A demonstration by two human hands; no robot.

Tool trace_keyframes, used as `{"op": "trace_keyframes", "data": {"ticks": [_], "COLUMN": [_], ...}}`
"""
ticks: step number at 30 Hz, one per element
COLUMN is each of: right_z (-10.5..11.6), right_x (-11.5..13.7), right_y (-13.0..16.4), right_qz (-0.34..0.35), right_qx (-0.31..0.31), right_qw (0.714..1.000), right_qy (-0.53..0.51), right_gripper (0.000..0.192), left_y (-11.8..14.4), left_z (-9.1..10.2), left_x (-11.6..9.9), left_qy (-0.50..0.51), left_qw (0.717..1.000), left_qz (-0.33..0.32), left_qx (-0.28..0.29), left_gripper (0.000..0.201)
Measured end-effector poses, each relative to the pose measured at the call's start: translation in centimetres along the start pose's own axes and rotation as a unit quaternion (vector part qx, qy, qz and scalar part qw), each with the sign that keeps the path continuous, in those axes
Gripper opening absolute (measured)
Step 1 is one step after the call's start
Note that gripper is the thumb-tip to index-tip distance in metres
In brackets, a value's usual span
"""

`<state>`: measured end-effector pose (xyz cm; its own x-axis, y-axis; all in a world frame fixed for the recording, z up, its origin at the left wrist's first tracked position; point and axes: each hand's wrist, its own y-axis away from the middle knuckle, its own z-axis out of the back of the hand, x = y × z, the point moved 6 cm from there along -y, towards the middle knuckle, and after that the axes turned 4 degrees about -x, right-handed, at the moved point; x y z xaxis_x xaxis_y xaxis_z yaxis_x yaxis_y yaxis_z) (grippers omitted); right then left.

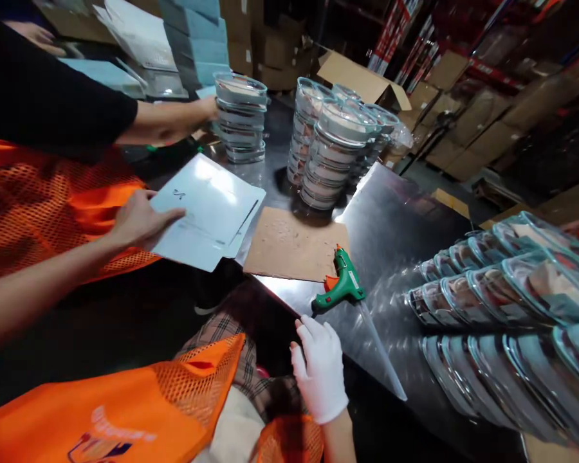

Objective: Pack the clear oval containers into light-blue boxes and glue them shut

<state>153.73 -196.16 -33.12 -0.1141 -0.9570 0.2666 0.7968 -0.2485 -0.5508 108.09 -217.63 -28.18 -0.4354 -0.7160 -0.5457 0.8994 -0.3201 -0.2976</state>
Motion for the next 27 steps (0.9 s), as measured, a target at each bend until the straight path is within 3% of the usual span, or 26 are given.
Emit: {"op": "trace_keyframes", "data": {"ticks": [2, 3, 5, 7, 9, 11, 13, 15, 17, 20, 22, 25, 27], "right_z": [0.5, 0.9, 2.0, 2.7, 2.4, 1.2, -0.4, -1.6, -2.4, -3.1, -4.0, -6.5, -8.6], "right_x": [-0.1, 0.0, 1.0, 2.6, 3.5, 3.4, 2.9, 2.5, 2.2, 1.9, 2.2, 3.5, 4.6], "right_y": [0.1, -0.1, -1.2, -2.9, -4.2, -4.3, -2.9, -0.5, 1.9, 4.7, 6.2, 8.4, 9.7], "right_qz": [-0.022, -0.029, -0.030, -0.014, -0.037, -0.112, -0.194, -0.240, -0.274, -0.308, -0.330, -0.376, -0.408], "right_qx": [-0.028, -0.048, -0.094, -0.141, -0.175, -0.173, -0.137, -0.078, -0.007, 0.097, 0.148, 0.184, 0.180], "right_qw": [0.999, 0.997, 0.992, 0.985, 0.979, 0.975, 0.967, 0.958, 0.939, 0.880, 0.810, 0.704, 0.659], "right_qy": [-0.031, -0.049, -0.083, -0.101, -0.095, -0.081, -0.089, -0.136, -0.209, -0.348, -0.461, -0.574, -0.606], "right_gripper": [0.046, 0.053, 0.066, 0.071, 0.061, 0.040, 0.024, 0.019, 0.018, 0.028, 0.045, 0.069, 0.079], "left_y": [3.6, 5.4, 8.9, 12.5, 16.2, 19.0, 20.6, 21.2, 21.3, 20.7, 20.6, 22.3, 24.1], "left_z": [4.5, 6.1, 7.6, 6.0, 3.4, 1.0, -0.6, -1.2, -1.2, -2.1, -3.7, -6.5, -8.3], "left_x": [-0.4, -1.5, -5.0, -8.3, -9.8, -9.1, -7.1, -5.0, -3.9, -2.9, -2.5, -2.6, -3.1], "left_qy": [-0.012, 0.012, 0.029, 0.057, 0.094, 0.129, 0.152, 0.161, 0.174, 0.176, 0.165, 0.124, 0.056], "left_qw": [0.993, 0.993, 0.993, 0.972, 0.931, 0.906, 0.901, 0.899, 0.885, 0.866, 0.851, 0.800, 0.779], "left_qz": [0.068, 0.044, -0.077, -0.220, -0.310, -0.322, -0.295, -0.280, -0.305, -0.319, -0.308, -0.350, -0.404], "left_qx": [-0.092, -0.107, -0.083, 0.051, 0.172, 0.242, 0.281, 0.296, 0.305, 0.341, 0.393, 0.472, 0.476], "left_gripper": [0.066, 0.060, 0.048, 0.035, 0.027, 0.024, 0.023, 0.023, 0.030, 0.050, 0.051, 0.050, 0.049]}}
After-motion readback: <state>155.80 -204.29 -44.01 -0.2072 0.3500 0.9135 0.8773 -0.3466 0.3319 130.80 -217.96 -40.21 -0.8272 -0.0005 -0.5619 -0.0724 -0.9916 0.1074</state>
